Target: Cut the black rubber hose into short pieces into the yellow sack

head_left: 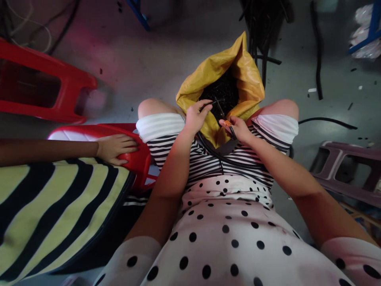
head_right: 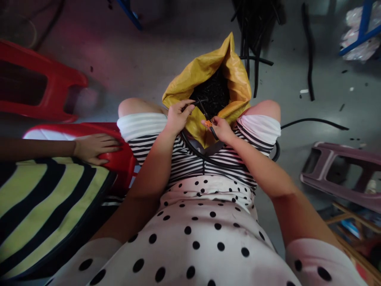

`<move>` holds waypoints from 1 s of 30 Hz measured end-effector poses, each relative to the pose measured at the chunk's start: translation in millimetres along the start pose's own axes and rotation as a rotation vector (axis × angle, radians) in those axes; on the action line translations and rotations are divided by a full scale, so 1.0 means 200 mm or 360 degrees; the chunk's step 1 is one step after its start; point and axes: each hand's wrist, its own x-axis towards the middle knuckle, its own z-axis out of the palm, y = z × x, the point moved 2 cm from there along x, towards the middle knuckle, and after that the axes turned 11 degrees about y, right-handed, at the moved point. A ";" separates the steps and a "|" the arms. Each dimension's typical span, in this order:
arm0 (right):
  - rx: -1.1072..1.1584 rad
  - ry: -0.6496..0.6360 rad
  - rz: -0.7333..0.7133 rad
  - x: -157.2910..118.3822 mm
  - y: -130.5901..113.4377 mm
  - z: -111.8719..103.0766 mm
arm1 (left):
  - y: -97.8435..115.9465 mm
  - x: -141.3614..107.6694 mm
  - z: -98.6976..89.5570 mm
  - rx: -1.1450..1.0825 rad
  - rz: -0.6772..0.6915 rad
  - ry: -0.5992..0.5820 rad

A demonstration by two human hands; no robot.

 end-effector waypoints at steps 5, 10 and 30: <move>-0.0002 0.0022 0.0045 -0.02 0.01 -0.02 | -0.05 0.00 0.02 0.0060 0.0033 -0.0018; 0.0072 0.0044 0.0045 -0.03 -0.03 -0.02 | -0.10 0.01 0.01 0.0180 0.0190 -0.0143; -0.0019 0.0138 -0.0072 0.06 0.02 -0.03 | -0.13 -0.01 0.00 0.0162 -0.0117 -0.0050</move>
